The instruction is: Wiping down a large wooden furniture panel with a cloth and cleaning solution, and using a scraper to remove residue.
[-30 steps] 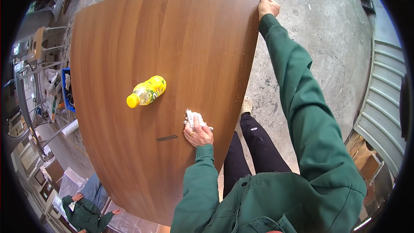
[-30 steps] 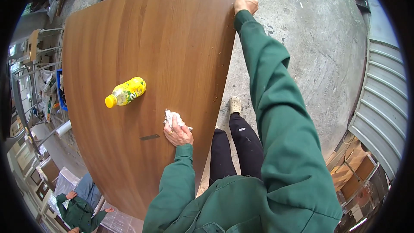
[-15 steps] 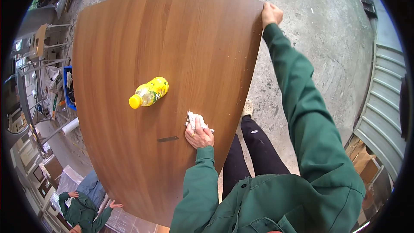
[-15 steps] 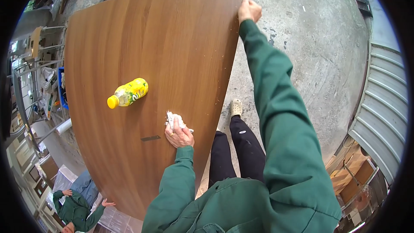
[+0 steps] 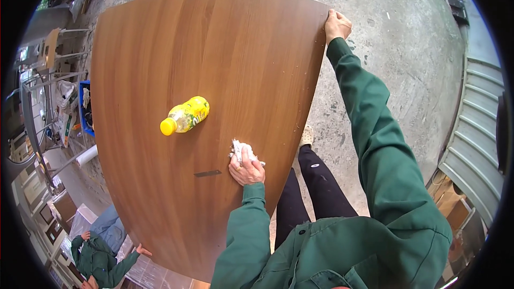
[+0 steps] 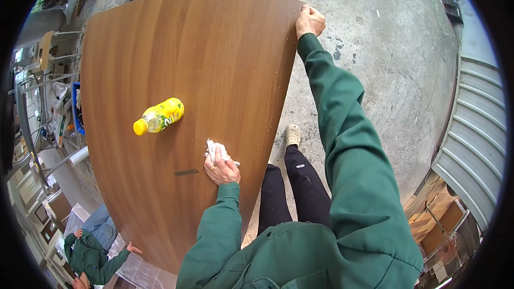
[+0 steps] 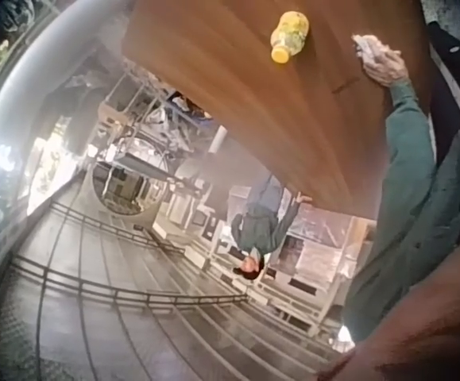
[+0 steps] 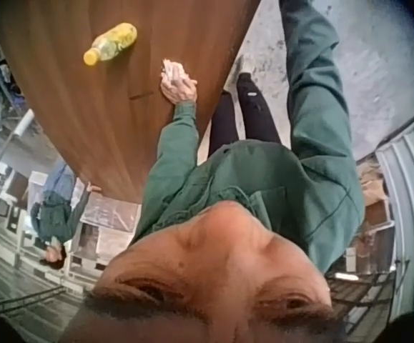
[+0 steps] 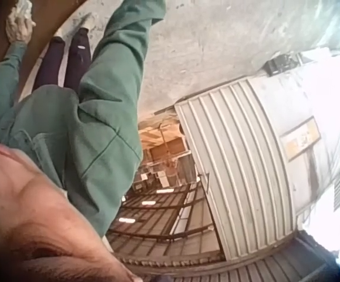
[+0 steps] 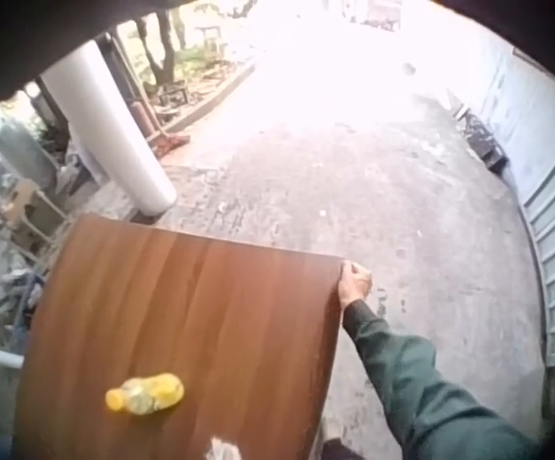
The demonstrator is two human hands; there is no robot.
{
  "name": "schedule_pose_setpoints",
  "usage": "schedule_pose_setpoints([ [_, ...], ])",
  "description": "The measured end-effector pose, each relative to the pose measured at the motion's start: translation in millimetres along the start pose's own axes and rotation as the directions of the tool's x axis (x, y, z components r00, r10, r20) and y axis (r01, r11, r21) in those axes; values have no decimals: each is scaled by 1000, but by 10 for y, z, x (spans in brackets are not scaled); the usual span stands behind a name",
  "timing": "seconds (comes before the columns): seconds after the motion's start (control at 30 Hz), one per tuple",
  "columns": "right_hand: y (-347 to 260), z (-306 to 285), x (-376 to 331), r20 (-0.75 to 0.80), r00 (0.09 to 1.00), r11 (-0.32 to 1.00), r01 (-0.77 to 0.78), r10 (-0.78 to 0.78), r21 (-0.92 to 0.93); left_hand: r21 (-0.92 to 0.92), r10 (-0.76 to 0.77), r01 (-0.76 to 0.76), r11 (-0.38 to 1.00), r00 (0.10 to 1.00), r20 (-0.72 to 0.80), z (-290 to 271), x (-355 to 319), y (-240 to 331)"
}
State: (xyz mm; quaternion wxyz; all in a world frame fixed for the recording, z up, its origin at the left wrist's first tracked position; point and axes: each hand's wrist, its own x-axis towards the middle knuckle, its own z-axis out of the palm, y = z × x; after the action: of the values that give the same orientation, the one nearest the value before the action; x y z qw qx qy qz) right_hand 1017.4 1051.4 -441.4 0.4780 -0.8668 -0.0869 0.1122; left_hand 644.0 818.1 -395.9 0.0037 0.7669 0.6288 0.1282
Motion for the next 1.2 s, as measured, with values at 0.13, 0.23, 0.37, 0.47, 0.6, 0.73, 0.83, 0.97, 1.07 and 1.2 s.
schedule_pose_setpoints([
  [0.13, -124, 23, 350, -45, 999, 998, -6, 3, -63, -46, 17, -18, 999, 1000, -15, 44, 22, 108],
  [0.23, -38, 2, 182, -5, 1000, 996, 22, -22, -85, -20, 9, -9, 1000, 1000, -4, 17, 1, 45],
  [0.37, -80, -58, 247, 29, 996, 991, 85, -82, -103, -12, 19, -19, 1000, 1000, -11, 0, 8, 27],
  [0.47, 19, -58, 752, 18, 999, 996, -44, 45, -74, -36, 33, -36, 999, 997, -68, 62, 16, 73],
  [0.6, 467, -360, 782, 64, 996, 981, 66, -55, -184, 13, 33, -32, 999, 997, -64, -9, -3, -2],
  [0.73, 1009, -924, 982, 76, 991, 994, -113, 113, -5, -35, 27, -30, 999, 996, -88, 105, 19, 170],
  [0.83, 773, -1201, -335, 325, 945, 999, 20, -35, 49, 27, 19, -17, 999, 997, -80, -47, -25, -93],
  [0.97, 454, -1985, -1650, 583, 799, 969, -5, -146, 249, -85, -35, 32, 996, 999, -34, -26, 0, 0],
  [1.07, 349, -2361, -2692, 707, 682, 951, -56, -186, 305, -622, -301, 293, 726, 949, 95, -209, -61, -25],
  [1.2, 154, -2577, -3296, 872, 377, 949, 164, -311, 268, -798, -300, 601, -47, 754, 585, -1029, -361, 334],
])
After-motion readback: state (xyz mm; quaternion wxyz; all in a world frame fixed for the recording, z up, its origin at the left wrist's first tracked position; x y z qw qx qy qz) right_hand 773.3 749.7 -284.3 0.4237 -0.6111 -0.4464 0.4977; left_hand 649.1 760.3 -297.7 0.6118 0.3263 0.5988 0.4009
